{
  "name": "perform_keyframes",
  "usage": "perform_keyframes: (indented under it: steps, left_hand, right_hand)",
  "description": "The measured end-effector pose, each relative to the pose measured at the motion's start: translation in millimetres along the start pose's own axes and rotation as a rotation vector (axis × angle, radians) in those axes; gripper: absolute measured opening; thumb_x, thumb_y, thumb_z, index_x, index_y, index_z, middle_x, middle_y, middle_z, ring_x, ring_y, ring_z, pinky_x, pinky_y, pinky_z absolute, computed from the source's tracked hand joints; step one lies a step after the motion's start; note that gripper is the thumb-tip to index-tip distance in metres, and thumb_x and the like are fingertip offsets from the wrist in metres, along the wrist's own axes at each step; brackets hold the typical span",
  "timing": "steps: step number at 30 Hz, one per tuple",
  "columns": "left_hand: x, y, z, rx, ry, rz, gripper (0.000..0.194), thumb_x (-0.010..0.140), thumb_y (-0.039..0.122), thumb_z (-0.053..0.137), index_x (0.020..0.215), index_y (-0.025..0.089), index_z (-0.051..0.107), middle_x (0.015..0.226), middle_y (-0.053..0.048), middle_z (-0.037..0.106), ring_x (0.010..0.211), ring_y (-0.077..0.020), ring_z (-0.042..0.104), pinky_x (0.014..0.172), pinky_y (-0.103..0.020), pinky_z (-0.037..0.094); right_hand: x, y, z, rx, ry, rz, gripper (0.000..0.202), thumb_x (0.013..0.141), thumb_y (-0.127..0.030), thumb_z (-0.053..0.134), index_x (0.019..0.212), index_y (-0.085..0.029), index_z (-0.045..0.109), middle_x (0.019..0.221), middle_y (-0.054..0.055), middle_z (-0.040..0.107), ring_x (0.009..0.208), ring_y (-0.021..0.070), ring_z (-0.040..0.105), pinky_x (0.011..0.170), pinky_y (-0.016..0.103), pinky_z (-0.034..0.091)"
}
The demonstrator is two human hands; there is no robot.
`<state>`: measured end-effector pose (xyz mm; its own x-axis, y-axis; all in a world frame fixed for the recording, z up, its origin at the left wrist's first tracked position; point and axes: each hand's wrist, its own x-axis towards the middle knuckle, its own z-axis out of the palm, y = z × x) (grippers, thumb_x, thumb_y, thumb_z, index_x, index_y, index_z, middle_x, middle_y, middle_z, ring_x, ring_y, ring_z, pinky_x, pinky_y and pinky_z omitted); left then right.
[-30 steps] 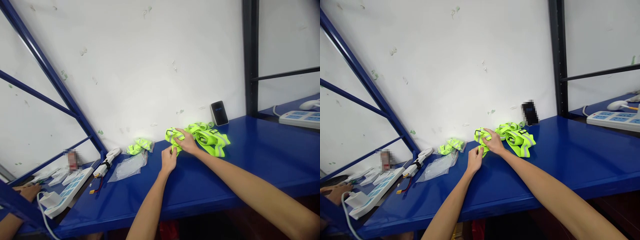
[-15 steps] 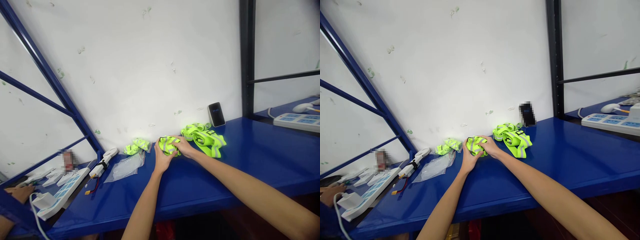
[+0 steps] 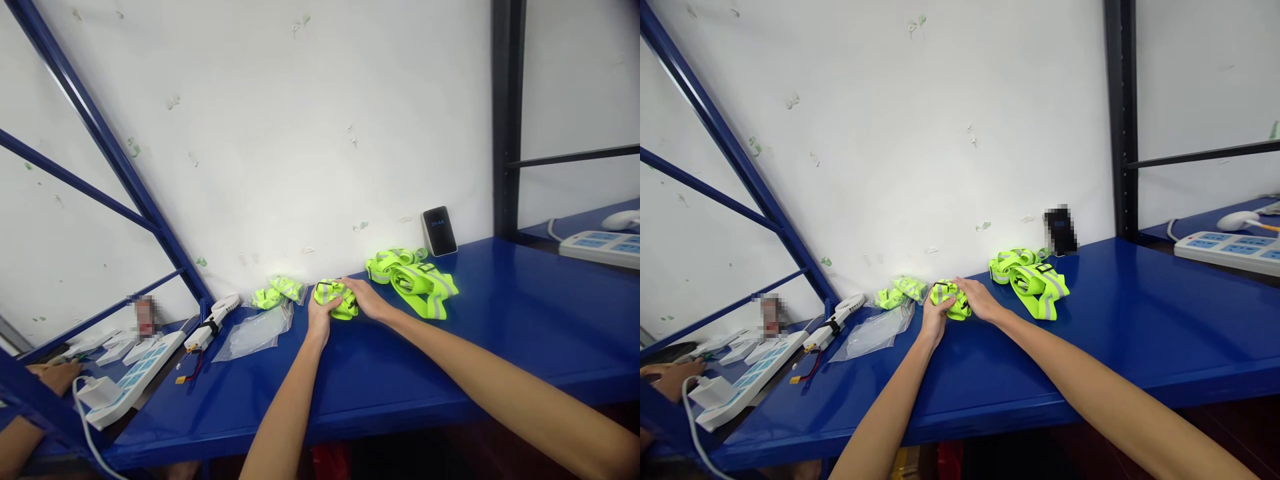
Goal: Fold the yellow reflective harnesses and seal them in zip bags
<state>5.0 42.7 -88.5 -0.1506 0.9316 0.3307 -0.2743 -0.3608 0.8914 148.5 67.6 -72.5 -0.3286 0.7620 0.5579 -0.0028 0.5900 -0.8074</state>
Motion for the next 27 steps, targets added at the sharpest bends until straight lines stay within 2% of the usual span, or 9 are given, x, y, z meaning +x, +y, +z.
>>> perform_keyframes:
  steps: [4, 7, 10, 15, 20, 23, 25, 27]
  left_hand:
    - [0, 12, -6.2, -0.042, -0.060, -0.078, 0.063, 0.052, 0.018, 0.084, 0.108, 0.020, 0.054, 0.094, -0.001, 0.067, 0.084, -0.0177, 0.065, 0.080, -0.032, 0.051]
    - [0, 17, -15.3, 0.024, -0.125, -0.104, 0.065, 0.052, 0.017, 0.086, 0.109, 0.020, 0.054, 0.099, -0.003, 0.067, 0.087, -0.0182, 0.066, 0.081, -0.032, 0.052]
    - [0, 16, -22.8, 0.056, -0.165, -0.158, 0.063, 0.055, 0.023, 0.086, 0.109, 0.018, 0.055, 0.100, -0.006, 0.067, 0.087, -0.0207, 0.066, 0.079, -0.035, 0.053]
    - [-3, 7, -26.4, 0.050, -0.125, -0.181, 0.069, 0.052, 0.026, 0.088, 0.109, 0.020, 0.050, 0.096, -0.004, 0.066, 0.084, -0.0210, 0.067, 0.072, -0.035, 0.055]
    - [-4, 9, -25.7, 0.034, -0.106, -0.170, 0.074, 0.055, 0.030, 0.087, 0.118, 0.022, 0.047, 0.103, -0.006, 0.066, 0.083, -0.0201, 0.067, 0.069, -0.032, 0.055]
    - [-5, 12, -23.8, -0.027, -0.095, -0.164, 0.082, 0.057, 0.025, 0.086, 0.127, 0.025, 0.044, 0.111, -0.005, 0.065, 0.091, -0.0192, 0.066, 0.079, -0.032, 0.053]
    - [-5, 13, -23.1, -0.053, -0.078, -0.146, 0.086, 0.056, 0.022, 0.086, 0.131, 0.026, 0.044, 0.113, -0.005, 0.065, 0.097, -0.0193, 0.065, 0.087, -0.032, 0.050]
    - [-5, 12, -23.9, -0.057, -0.092, -0.155, 0.083, 0.057, 0.024, 0.086, 0.130, 0.024, 0.046, 0.114, -0.006, 0.065, 0.101, -0.0206, 0.064, 0.089, -0.033, 0.049]
  right_hand:
    - [-3, 1, 6, -0.150, 0.031, -0.075, 0.043, 0.093, -0.045, 0.044, 0.118, -0.019, 0.067, 0.120, 0.010, 0.067, 0.113, 0.0265, 0.060, 0.102, 0.045, 0.041]
    - [-4, 2, 6, -0.176, -0.028, -0.120, 0.043, 0.092, -0.041, 0.048, 0.126, -0.019, 0.062, 0.127, 0.011, 0.063, 0.117, 0.0258, 0.058, 0.104, 0.045, 0.040]
    - [-3, 3, 2, -0.174, -0.096, -0.133, 0.046, 0.092, -0.037, 0.048, 0.135, -0.020, 0.054, 0.132, 0.010, 0.060, 0.120, 0.0253, 0.055, 0.105, 0.044, 0.039]
    - [-4, 2, -1, -0.290, -0.150, -0.106, 0.042, 0.091, -0.032, 0.047, 0.126, -0.016, 0.062, 0.121, 0.012, 0.064, 0.112, 0.0266, 0.059, 0.100, 0.042, 0.042]
    - [-10, -14, 2, -0.354, -0.223, -0.145, 0.046, 0.086, -0.022, 0.050, 0.131, -0.019, 0.058, 0.116, 0.011, 0.061, 0.111, 0.0257, 0.055, 0.097, 0.041, 0.043]
    - [-14, -21, 7, -0.380, -0.250, -0.172, 0.061, 0.076, -0.027, 0.067, 0.135, -0.022, 0.054, 0.119, 0.011, 0.059, 0.113, 0.0279, 0.052, 0.097, 0.042, 0.043]
    - [-15, -19, 11, -0.379, -0.205, -0.172, 0.066, 0.071, -0.036, 0.075, 0.133, -0.023, 0.056, 0.118, 0.011, 0.058, 0.110, 0.0284, 0.053, 0.096, 0.043, 0.043]
    - [-15, -14, 15, -0.368, -0.144, -0.171, 0.062, 0.070, -0.043, 0.076, 0.127, -0.023, 0.061, 0.115, 0.011, 0.058, 0.105, 0.0280, 0.055, 0.095, 0.043, 0.044]
